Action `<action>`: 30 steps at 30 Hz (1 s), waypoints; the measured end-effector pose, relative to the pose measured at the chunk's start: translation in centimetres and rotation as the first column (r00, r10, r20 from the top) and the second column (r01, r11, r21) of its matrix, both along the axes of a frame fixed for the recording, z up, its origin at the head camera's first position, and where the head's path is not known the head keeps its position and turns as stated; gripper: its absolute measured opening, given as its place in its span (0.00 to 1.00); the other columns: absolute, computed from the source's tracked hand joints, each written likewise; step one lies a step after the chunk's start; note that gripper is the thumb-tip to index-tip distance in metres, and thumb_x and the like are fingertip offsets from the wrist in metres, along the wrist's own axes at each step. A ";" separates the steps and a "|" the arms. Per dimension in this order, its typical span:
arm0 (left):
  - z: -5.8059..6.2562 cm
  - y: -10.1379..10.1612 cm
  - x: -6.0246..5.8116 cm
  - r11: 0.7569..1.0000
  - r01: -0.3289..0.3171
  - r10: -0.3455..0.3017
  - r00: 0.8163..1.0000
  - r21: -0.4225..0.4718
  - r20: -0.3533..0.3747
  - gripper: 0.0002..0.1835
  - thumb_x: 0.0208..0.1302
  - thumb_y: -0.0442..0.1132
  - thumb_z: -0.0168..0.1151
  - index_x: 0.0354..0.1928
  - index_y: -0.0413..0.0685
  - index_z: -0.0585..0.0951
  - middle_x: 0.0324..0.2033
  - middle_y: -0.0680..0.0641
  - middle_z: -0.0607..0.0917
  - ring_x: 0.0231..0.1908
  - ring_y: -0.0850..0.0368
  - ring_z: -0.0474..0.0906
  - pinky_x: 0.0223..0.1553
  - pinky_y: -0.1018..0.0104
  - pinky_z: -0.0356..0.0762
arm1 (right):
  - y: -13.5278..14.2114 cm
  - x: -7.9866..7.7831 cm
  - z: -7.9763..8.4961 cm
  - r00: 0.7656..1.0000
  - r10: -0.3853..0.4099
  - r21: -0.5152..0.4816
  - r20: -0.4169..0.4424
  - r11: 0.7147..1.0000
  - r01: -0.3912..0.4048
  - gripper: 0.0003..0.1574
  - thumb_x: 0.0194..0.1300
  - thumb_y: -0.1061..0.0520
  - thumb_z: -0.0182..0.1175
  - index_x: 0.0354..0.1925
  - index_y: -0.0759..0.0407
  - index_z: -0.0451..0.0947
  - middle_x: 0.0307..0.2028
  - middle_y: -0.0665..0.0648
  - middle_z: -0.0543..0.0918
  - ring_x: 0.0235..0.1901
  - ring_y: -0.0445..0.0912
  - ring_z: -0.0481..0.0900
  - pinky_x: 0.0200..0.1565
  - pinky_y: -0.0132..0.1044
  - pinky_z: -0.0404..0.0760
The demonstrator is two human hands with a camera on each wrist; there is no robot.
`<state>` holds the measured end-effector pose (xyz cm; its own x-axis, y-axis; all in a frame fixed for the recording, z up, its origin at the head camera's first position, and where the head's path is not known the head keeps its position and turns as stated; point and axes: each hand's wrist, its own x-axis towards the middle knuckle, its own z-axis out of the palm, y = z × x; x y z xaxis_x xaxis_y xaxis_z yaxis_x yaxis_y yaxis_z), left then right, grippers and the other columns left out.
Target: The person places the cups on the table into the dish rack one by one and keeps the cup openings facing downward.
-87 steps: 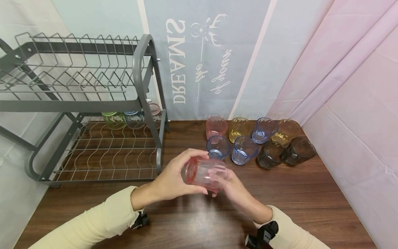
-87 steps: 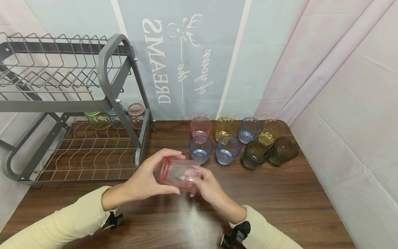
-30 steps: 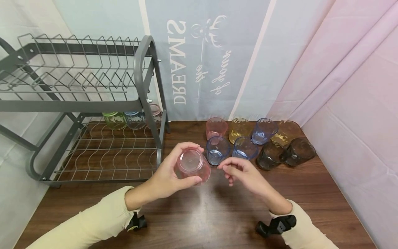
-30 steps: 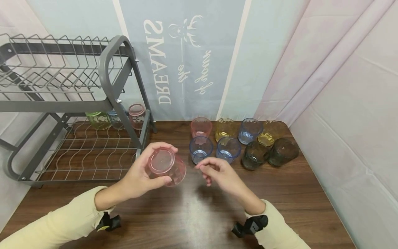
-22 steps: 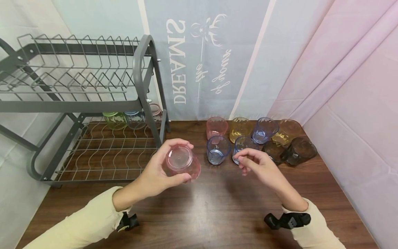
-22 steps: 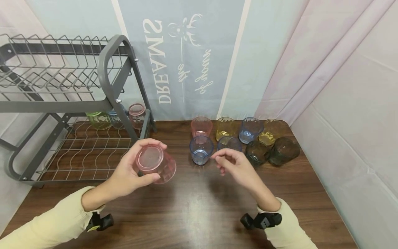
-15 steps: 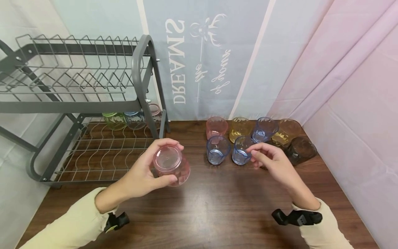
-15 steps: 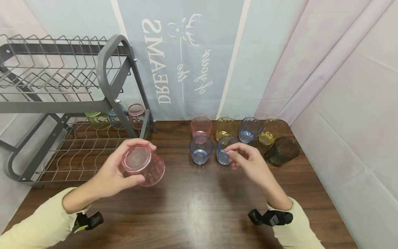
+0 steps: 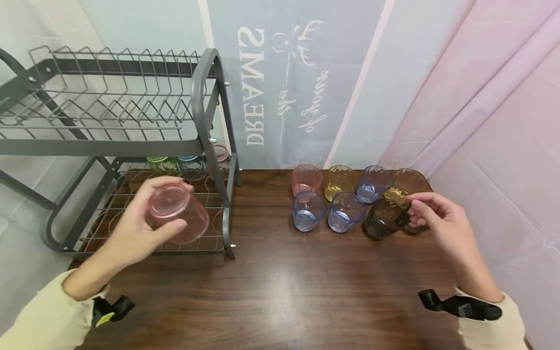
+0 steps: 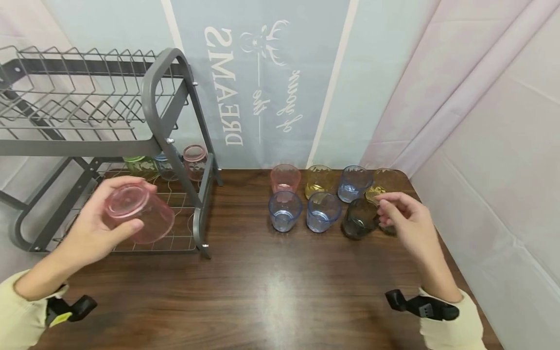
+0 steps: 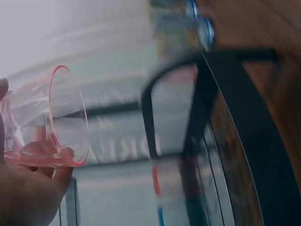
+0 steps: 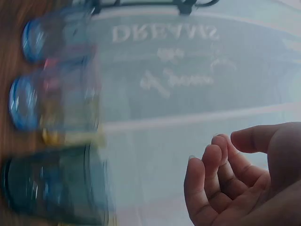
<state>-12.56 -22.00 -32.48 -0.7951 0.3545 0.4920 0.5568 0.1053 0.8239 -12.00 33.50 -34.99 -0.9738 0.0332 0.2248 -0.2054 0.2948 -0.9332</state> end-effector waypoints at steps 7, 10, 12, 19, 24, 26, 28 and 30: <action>0.3 -3.6 -1.0 0.954 -0.253 0.259 0.966 -0.161 0.015 0.35 0.60 0.16 0.62 0.69 0.43 0.69 0.56 0.54 0.78 0.48 0.66 0.80 0.39 0.78 0.81 | 3.4 0.5 -0.7 0.984 -0.174 -0.076 -0.030 0.982 0.171 0.10 0.73 0.66 0.58 0.43 0.58 0.85 0.26 0.47 0.85 0.24 0.36 0.83 0.28 0.23 0.81; 0.2 -4.8 -1.8 0.918 -0.322 0.336 0.941 -0.234 0.025 0.34 0.63 0.21 0.64 0.68 0.50 0.70 0.53 0.59 0.77 0.45 0.70 0.79 0.36 0.81 0.79 | 3.8 0.5 -0.7 0.956 -0.291 -0.044 -0.038 0.956 0.290 0.10 0.73 0.65 0.58 0.41 0.56 0.86 0.24 0.45 0.84 0.22 0.35 0.81 0.27 0.22 0.80; 0.0 -5.5 -2.3 0.903 -0.341 0.366 0.929 -0.262 0.051 0.32 0.65 0.24 0.65 0.68 0.53 0.70 0.52 0.61 0.77 0.43 0.72 0.79 0.34 0.81 0.78 | 4.1 0.4 -0.7 0.932 -0.359 0.019 -0.047 0.933 0.360 0.10 0.73 0.64 0.58 0.40 0.53 0.86 0.23 0.43 0.84 0.21 0.34 0.80 0.26 0.21 0.79; -0.5 -7.9 -4.1 0.869 -0.374 0.427 0.898 -0.325 0.109 0.29 0.68 0.30 0.65 0.66 0.60 0.69 0.49 0.66 0.76 0.43 0.75 0.77 0.35 0.82 0.76 | 6.1 0.1 -1.6 0.880 -0.475 0.130 -0.032 0.871 0.474 0.10 0.72 0.62 0.59 0.40 0.53 0.86 0.25 0.37 0.83 0.23 0.30 0.80 0.25 0.20 0.77; -0.4 -10.0 -5.2 0.821 -0.424 0.504 0.853 -0.382 0.136 0.23 0.71 0.37 0.64 0.62 0.60 0.67 0.47 0.65 0.73 0.42 0.77 0.74 0.35 0.84 0.74 | 7.5 -0.3 -3.0 0.828 -0.559 0.258 -0.050 0.793 0.551 0.06 0.69 0.59 0.62 0.40 0.51 0.86 0.28 0.30 0.80 0.28 0.25 0.77 0.29 0.16 0.72; -0.4 -10.7 -5.9 0.818 -0.426 0.511 0.846 -0.388 0.150 0.21 0.72 0.39 0.64 0.59 0.62 0.68 0.46 0.68 0.75 0.41 0.78 0.74 0.34 0.83 0.75 | 8.1 -0.6 -3.8 0.805 -0.590 0.293 -0.059 0.761 0.579 0.06 0.68 0.59 0.63 0.40 0.50 0.86 0.29 0.27 0.78 0.31 0.25 0.75 0.31 0.15 0.69; -0.4 -11.5 -6.7 0.839 -0.403 0.487 0.856 -0.367 0.172 0.19 0.72 0.37 0.63 0.58 0.63 0.69 0.46 0.71 0.77 0.40 0.77 0.77 0.30 0.79 0.77 | 8.5 -0.9 -4.4 0.787 -0.615 0.295 -0.053 0.743 0.601 0.06 0.67 0.58 0.63 0.40 0.48 0.85 0.29 0.26 0.77 0.33 0.24 0.74 0.34 0.16 0.68; -0.4 -12.2 -7.5 0.854 -0.389 0.471 0.860 -0.345 0.197 0.17 0.72 0.35 0.63 0.55 0.65 0.72 0.43 0.74 0.80 0.38 0.75 0.79 0.28 0.76 0.79 | 8.8 -1.1 -4.9 0.765 -0.643 0.286 -0.033 0.727 0.624 0.08 0.67 0.58 0.63 0.40 0.44 0.84 0.30 0.26 0.76 0.34 0.24 0.73 0.35 0.17 0.67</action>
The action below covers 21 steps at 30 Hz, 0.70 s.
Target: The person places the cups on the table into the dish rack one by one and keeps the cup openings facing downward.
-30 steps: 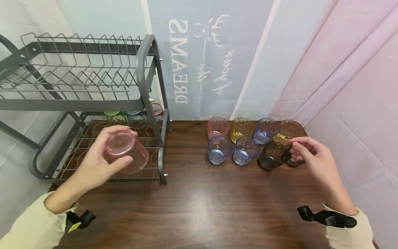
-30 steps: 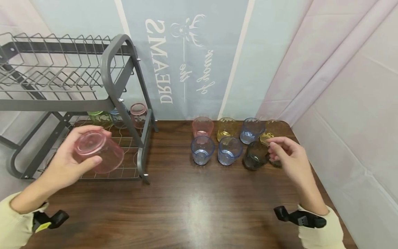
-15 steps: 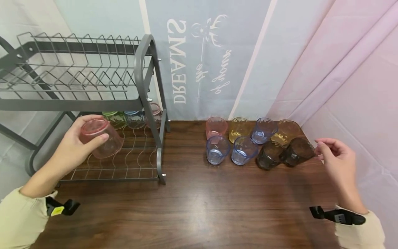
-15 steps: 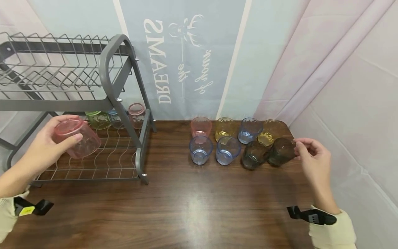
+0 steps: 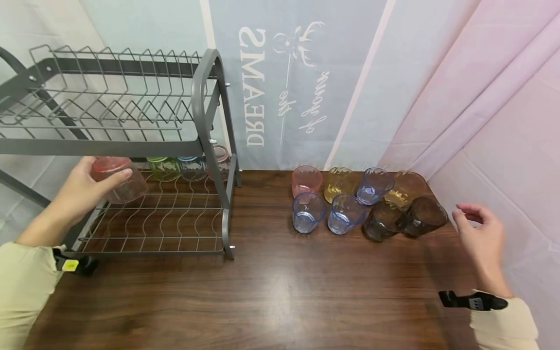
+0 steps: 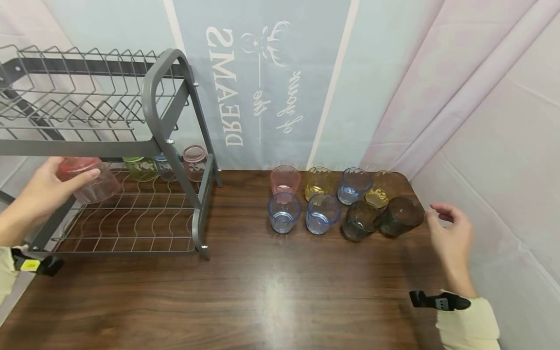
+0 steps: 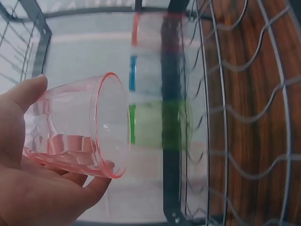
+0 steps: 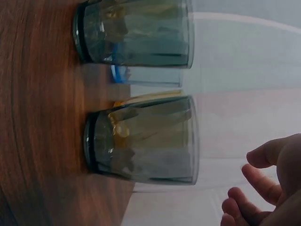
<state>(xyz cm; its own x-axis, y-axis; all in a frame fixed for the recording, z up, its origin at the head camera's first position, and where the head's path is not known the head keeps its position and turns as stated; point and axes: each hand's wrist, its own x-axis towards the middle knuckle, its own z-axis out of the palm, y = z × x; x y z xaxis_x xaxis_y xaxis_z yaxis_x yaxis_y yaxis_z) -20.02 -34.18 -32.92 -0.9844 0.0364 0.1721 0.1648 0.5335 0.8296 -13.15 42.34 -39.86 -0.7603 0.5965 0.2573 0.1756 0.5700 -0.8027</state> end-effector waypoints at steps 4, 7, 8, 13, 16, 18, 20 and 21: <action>-0.1 -1.2 -1.3 1.000 -0.014 0.014 0.999 0.004 0.041 0.12 0.72 0.37 0.63 0.51 0.59 0.74 0.35 0.72 0.83 0.32 0.72 0.80 0.26 0.73 0.80 | 0.5 -0.3 -0.6 0.997 -0.048 -0.035 0.064 0.998 0.051 0.12 0.67 0.54 0.63 0.49 0.46 0.83 0.34 0.27 0.73 0.39 0.26 0.70 0.41 0.21 0.65; -0.3 -1.8 -2.0 0.997 -0.059 0.063 0.995 -0.056 0.073 0.12 0.72 0.43 0.64 0.52 0.53 0.74 0.32 0.73 0.81 0.31 0.73 0.78 0.27 0.74 0.78 | 0.8 -0.5 -1.2 0.988 -0.036 -0.030 0.147 0.999 0.041 0.21 0.69 0.51 0.61 0.58 0.53 0.79 0.41 0.34 0.75 0.43 0.29 0.68 0.45 0.23 0.64; -0.4 -2.0 -2.2 0.995 -0.071 0.077 0.994 -0.072 0.076 0.13 0.72 0.44 0.65 0.52 0.53 0.73 0.31 0.74 0.80 0.32 0.74 0.77 0.28 0.75 0.77 | 0.9 -0.5 -1.5 0.984 -0.019 -0.030 0.177 0.999 0.025 0.24 0.70 0.50 0.60 0.61 0.56 0.76 0.43 0.36 0.75 0.44 0.29 0.68 0.44 0.23 0.65; -0.9 -2.6 -3.4 0.997 -0.078 0.079 0.996 -0.018 0.048 0.07 0.72 0.42 0.65 0.46 0.62 0.77 0.31 0.73 0.81 0.29 0.73 0.77 0.25 0.75 0.76 | 1.6 -0.5 -2.6 0.961 0.119 -0.055 0.248 0.993 -0.109 0.38 0.74 0.47 0.56 0.69 0.70 0.62 0.43 0.39 0.73 0.39 0.25 0.66 0.37 0.18 0.67; -1.3 -3.1 -4.2 0.995 -0.090 0.089 0.996 0.032 0.008 0.09 0.71 0.40 0.65 0.39 0.69 0.80 0.30 0.71 0.82 0.29 0.73 0.76 0.24 0.75 0.73 | 1.9 -0.6 -3.0 0.952 0.185 -0.062 0.243 0.983 -0.175 0.41 0.75 0.47 0.55 0.71 0.76 0.57 0.37 0.30 0.70 0.36 0.22 0.66 0.34 0.17 0.67; -1.5 -3.4 -4.5 0.992 -0.122 0.123 0.992 0.017 -0.007 0.10 0.71 0.41 0.65 0.35 0.72 0.80 0.29 0.72 0.80 0.29 0.74 0.74 0.24 0.76 0.72 | 1.9 -0.8 -3.2 0.950 0.203 -0.053 0.237 0.979 -0.196 0.40 0.75 0.49 0.55 0.69 0.77 0.59 0.34 0.27 0.68 0.34 0.21 0.67 0.34 0.17 0.68; -1.7 -3.7 -4.8 0.988 -0.157 0.156 0.988 -0.014 -0.011 0.07 0.70 0.43 0.65 0.36 0.68 0.80 0.29 0.71 0.79 0.31 0.74 0.74 0.26 0.76 0.72 | 1.8 -1.0 -3.4 0.942 0.234 -0.046 0.242 0.972 -0.230 0.38 0.76 0.49 0.53 0.69 0.77 0.60 0.36 0.30 0.70 0.32 0.22 0.69 0.33 0.19 0.71; -1.8 -3.9 -4.9 0.985 -0.171 0.170 0.985 -0.040 -0.012 0.03 0.71 0.44 0.65 0.39 0.64 0.80 0.30 0.70 0.78 0.32 0.74 0.74 0.27 0.77 0.72 | 1.7 -1.0 -3.5 0.937 0.252 -0.046 0.244 0.968 -0.248 0.37 0.77 0.50 0.53 0.68 0.77 0.60 0.36 0.30 0.71 0.31 0.22 0.71 0.32 0.20 0.73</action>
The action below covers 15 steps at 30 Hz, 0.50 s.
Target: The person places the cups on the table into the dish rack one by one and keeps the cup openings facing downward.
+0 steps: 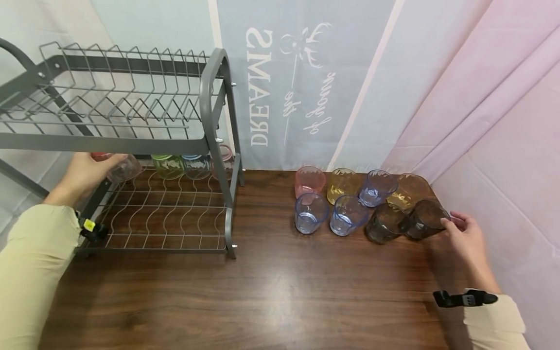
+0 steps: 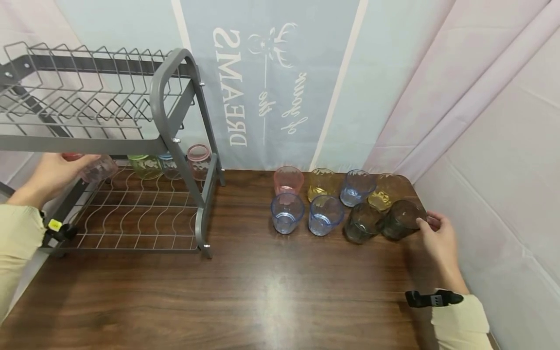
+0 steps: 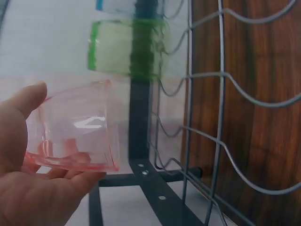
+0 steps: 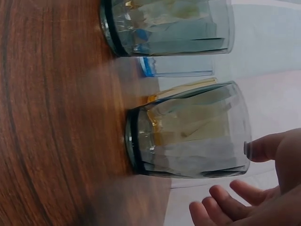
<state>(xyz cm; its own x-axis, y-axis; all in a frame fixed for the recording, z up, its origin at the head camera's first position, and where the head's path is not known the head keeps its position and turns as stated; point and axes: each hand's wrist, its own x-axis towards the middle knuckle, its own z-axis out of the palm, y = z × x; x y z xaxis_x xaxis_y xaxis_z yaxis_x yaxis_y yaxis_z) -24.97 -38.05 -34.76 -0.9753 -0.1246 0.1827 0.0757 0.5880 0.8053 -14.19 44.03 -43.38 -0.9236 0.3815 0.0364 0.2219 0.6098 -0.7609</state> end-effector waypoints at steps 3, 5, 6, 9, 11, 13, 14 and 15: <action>-0.4 -0.1 -0.7 0.996 -0.035 0.037 0.999 -0.084 0.030 0.16 0.72 0.49 0.62 0.53 0.47 0.78 0.41 0.55 0.80 0.35 0.75 0.70 0.30 0.80 0.71 | -0.2 -0.1 -0.3 0.999 0.049 -0.022 0.003 0.999 -0.049 0.35 0.78 0.52 0.51 0.67 0.78 0.60 0.35 0.30 0.72 0.27 0.27 0.77 0.29 0.24 0.79; -0.7 0.1 -1.2 0.990 -0.040 0.046 0.998 -0.136 0.039 0.28 0.72 0.51 0.60 0.64 0.37 0.72 0.51 0.43 0.77 0.38 0.76 0.66 0.31 0.81 0.68 | -0.4 -0.1 -0.4 0.998 0.070 -0.046 0.001 0.996 -0.070 0.34 0.78 0.53 0.50 0.67 0.79 0.59 0.35 0.28 0.71 0.26 0.29 0.79 0.29 0.26 0.81; -0.8 0.2 -1.5 0.988 -0.040 0.047 0.998 -0.149 0.042 0.32 0.72 0.52 0.59 0.67 0.35 0.69 0.54 0.39 0.75 0.39 0.76 0.65 0.32 0.81 0.67 | -0.5 -0.1 -0.4 0.997 0.074 -0.057 -0.002 0.996 -0.074 0.34 0.78 0.54 0.50 0.67 0.80 0.58 0.34 0.27 0.70 0.26 0.30 0.79 0.29 0.27 0.81; -1.3 0.6 -2.3 0.986 -0.018 0.020 1.000 -0.164 0.007 0.31 0.72 0.51 0.61 0.68 0.37 0.71 0.52 0.48 0.78 0.39 0.77 0.66 0.34 0.80 0.67 | -0.6 -0.2 -0.5 0.998 0.068 -0.080 -0.001 0.995 -0.068 0.34 0.79 0.54 0.48 0.68 0.80 0.56 0.37 0.34 0.72 0.27 0.29 0.79 0.30 0.27 0.83; -1.7 0.8 -2.7 0.986 0.002 -0.009 0.999 -0.165 -0.040 0.22 0.72 0.47 0.63 0.62 0.45 0.76 0.44 0.63 0.79 0.38 0.79 0.68 0.37 0.79 0.67 | -0.6 -0.3 -0.5 0.998 0.064 -0.088 0.005 0.994 -0.064 0.34 0.79 0.55 0.47 0.69 0.80 0.54 0.40 0.39 0.72 0.27 0.29 0.78 0.31 0.27 0.83; -2.1 0.9 -3.1 0.987 0.016 -0.029 0.997 -0.163 -0.075 0.17 0.71 0.45 0.65 0.57 0.48 0.79 0.36 0.75 0.75 0.37 0.80 0.70 0.38 0.78 0.68 | -0.7 -0.5 -0.5 0.998 0.062 -0.093 0.007 0.994 -0.061 0.34 0.80 0.55 0.46 0.69 0.81 0.53 0.41 0.39 0.72 0.27 0.30 0.78 0.30 0.27 0.83; -2.2 1.0 -3.2 0.986 0.017 -0.032 0.996 -0.167 -0.082 0.17 0.70 0.45 0.66 0.57 0.48 0.79 0.35 0.78 0.72 0.37 0.82 0.69 0.40 0.79 0.68 | -0.7 -0.6 -0.5 0.998 0.066 -0.093 0.006 0.994 -0.066 0.34 0.80 0.55 0.45 0.69 0.81 0.53 0.40 0.36 0.72 0.26 0.31 0.78 0.30 0.27 0.83; -2.3 1.1 -3.4 0.986 0.020 -0.035 0.996 -0.167 -0.087 0.17 0.71 0.43 0.66 0.56 0.46 0.79 0.34 0.80 0.72 0.37 0.82 0.69 0.40 0.79 0.68 | -0.7 -0.6 -0.5 0.997 0.072 -0.094 0.002 0.993 -0.072 0.34 0.79 0.56 0.45 0.69 0.81 0.53 0.39 0.34 0.71 0.26 0.31 0.78 0.29 0.28 0.83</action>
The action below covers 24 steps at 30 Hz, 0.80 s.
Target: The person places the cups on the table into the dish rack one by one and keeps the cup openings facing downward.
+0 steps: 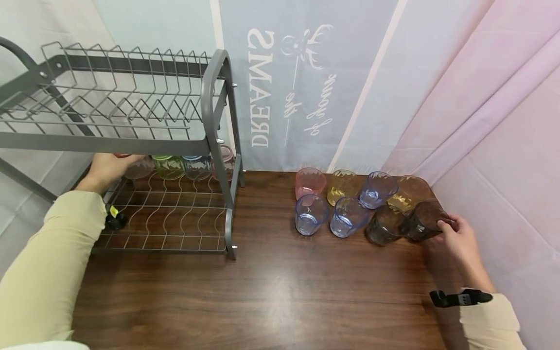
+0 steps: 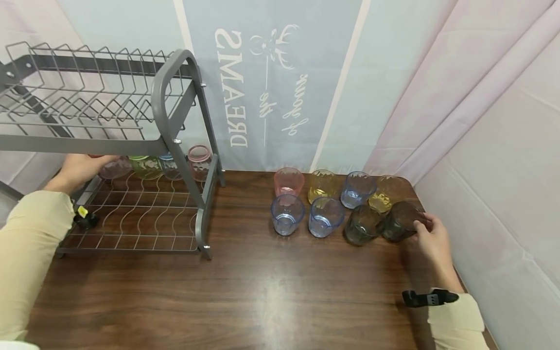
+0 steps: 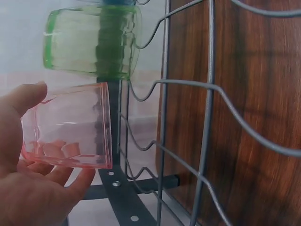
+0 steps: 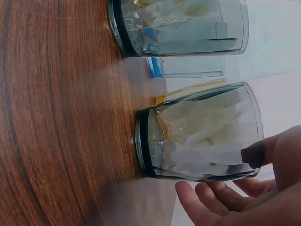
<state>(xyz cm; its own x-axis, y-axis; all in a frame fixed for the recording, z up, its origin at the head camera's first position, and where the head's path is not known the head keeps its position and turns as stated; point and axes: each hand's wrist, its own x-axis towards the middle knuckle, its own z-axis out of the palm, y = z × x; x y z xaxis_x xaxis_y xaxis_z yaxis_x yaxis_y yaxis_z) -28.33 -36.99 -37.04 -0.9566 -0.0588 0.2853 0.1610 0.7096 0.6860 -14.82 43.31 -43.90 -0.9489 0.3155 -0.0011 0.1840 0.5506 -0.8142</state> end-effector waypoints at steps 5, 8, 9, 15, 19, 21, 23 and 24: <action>-0.6 0.3 -0.6 1.000 -0.018 0.018 0.999 -0.003 0.045 0.23 0.72 0.44 0.63 0.59 0.33 0.77 0.39 0.64 0.80 0.34 0.80 0.70 0.39 0.73 0.71 | 0.2 -0.3 0.0 0.999 0.046 0.018 -0.009 0.999 -0.046 0.32 0.78 0.60 0.43 0.68 0.83 0.55 0.36 0.28 0.70 0.31 0.23 0.73 0.29 0.27 0.82; -1.0 0.1 -0.7 0.999 -0.053 0.054 0.993 -0.008 0.105 0.29 0.73 0.46 0.61 0.65 0.29 0.70 0.52 0.39 0.78 0.41 0.65 0.73 0.45 0.60 0.74 | 0.1 -0.4 0.1 0.998 0.061 0.092 0.025 0.994 -0.063 0.31 0.79 0.59 0.42 0.68 0.82 0.58 0.44 0.50 0.81 0.36 0.20 0.68 0.34 0.23 0.79; -1.1 0.2 -0.7 0.998 -0.070 0.070 0.989 -0.007 0.130 0.32 0.73 0.47 0.60 0.67 0.28 0.67 0.55 0.31 0.73 0.44 0.58 0.73 0.48 0.53 0.74 | 0.0 -0.4 0.1 0.997 0.059 0.119 0.043 0.991 -0.063 0.31 0.79 0.58 0.42 0.68 0.81 0.59 0.48 0.60 0.81 0.38 0.21 0.66 0.37 0.22 0.76; -1.6 0.3 -0.7 0.993 -0.109 0.101 0.981 0.039 0.167 0.40 0.72 0.50 0.60 0.72 0.27 0.59 0.63 0.25 0.65 0.58 0.32 0.65 0.56 0.38 0.67 | -0.1 -0.1 0.3 0.995 0.040 0.169 0.090 0.984 -0.055 0.32 0.80 0.55 0.39 0.71 0.77 0.59 0.64 0.78 0.69 0.45 0.24 0.62 0.41 0.19 0.63; -1.8 0.3 -0.8 0.993 -0.106 0.096 0.978 0.048 0.184 0.42 0.72 0.53 0.60 0.71 0.26 0.60 0.63 0.25 0.67 0.56 0.35 0.68 0.55 0.40 0.70 | -0.1 -0.1 0.4 0.995 0.035 0.161 0.094 0.986 -0.050 0.32 0.80 0.56 0.38 0.71 0.77 0.59 0.63 0.78 0.69 0.45 0.27 0.64 0.39 0.18 0.64; -1.9 0.2 -0.8 0.993 -0.108 0.097 0.976 0.045 0.195 0.42 0.71 0.55 0.60 0.70 0.26 0.63 0.60 0.25 0.69 0.50 0.44 0.73 0.50 0.49 0.75 | -0.2 -0.1 0.4 0.994 0.035 0.163 0.106 0.985 -0.052 0.32 0.79 0.56 0.37 0.71 0.77 0.59 0.63 0.78 0.69 0.45 0.30 0.65 0.38 0.20 0.65; -2.0 0.1 -0.8 0.994 -0.102 0.091 0.975 0.048 0.203 0.40 0.71 0.56 0.60 0.68 0.26 0.66 0.57 0.27 0.73 0.42 0.56 0.75 0.43 0.61 0.77 | -0.2 -0.2 0.5 0.993 0.035 0.150 0.116 0.987 -0.053 0.32 0.79 0.56 0.36 0.71 0.78 0.58 0.63 0.78 0.69 0.42 0.30 0.67 0.37 0.22 0.69; -2.1 0.0 -0.8 0.994 -0.102 0.090 0.974 0.048 0.209 0.39 0.71 0.57 0.61 0.66 0.26 0.68 0.54 0.30 0.75 0.38 0.62 0.75 0.39 0.66 0.77 | -0.2 -0.2 0.5 0.992 0.039 0.122 0.120 0.991 -0.054 0.33 0.78 0.57 0.35 0.71 0.78 0.57 0.63 0.79 0.68 0.40 0.30 0.69 0.36 0.23 0.72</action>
<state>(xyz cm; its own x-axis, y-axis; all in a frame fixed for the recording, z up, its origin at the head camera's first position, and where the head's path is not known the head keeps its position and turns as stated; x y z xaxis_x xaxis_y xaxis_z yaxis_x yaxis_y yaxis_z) -29.15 -36.99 -39.11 -0.9835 -0.1641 0.0764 -0.0549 0.6728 0.7378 -15.05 43.07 -43.41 -0.9582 0.2759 -0.0762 0.2458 0.6567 -0.7130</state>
